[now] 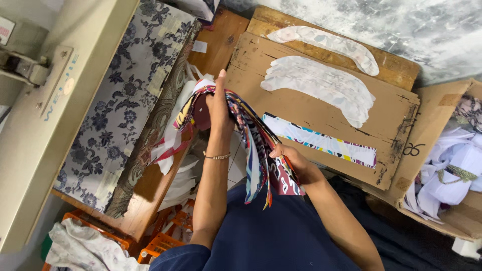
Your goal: The person folds white fabric pieces and stacks them on a wooden board. They then pick up a bundle of colorful patterned fabric strips, separate them, and fold them individually before placing them into a cardboard box.
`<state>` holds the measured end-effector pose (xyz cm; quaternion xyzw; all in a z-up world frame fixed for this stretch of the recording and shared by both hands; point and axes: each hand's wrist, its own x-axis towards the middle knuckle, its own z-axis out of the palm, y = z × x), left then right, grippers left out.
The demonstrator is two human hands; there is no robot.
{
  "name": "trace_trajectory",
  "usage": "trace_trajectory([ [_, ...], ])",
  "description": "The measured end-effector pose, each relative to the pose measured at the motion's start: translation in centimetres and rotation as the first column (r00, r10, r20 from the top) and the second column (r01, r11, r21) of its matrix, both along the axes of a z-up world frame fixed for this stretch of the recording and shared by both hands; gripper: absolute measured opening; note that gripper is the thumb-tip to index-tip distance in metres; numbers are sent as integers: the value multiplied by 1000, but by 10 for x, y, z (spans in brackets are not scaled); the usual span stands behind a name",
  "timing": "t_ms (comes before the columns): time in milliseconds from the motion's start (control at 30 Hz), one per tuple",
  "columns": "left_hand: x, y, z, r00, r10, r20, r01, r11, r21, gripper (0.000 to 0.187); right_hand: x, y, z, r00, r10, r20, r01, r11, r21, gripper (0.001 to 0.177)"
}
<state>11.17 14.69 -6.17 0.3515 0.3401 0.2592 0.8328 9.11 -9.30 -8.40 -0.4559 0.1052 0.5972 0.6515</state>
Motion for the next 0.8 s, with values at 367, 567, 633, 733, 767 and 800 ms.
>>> trace_trajectory([
  [367,-26,4,-10,995,-100,-17,98,991,-90,39,-11,-10,-84,992,-124,-4,124,985,119,17],
  [567,-32,6,-16,993,-117,-14,116,990,-81,37,-15,1,-38,996,-10,-88,19,995,101,45],
  [633,-32,7,-17,994,-109,2,109,989,-96,37,-15,7,-22,996,3,-91,9,992,126,46],
  [733,-33,6,-17,994,-109,-12,108,990,-86,37,-17,7,-3,999,-12,-46,16,996,92,47],
  [767,-33,6,-17,994,-106,-8,105,991,-78,38,-19,6,1,999,-25,-22,26,997,69,47],
  [800,-33,6,-16,995,-103,-3,102,992,-70,38,-20,6,4,999,-21,-26,24,996,89,48],
])
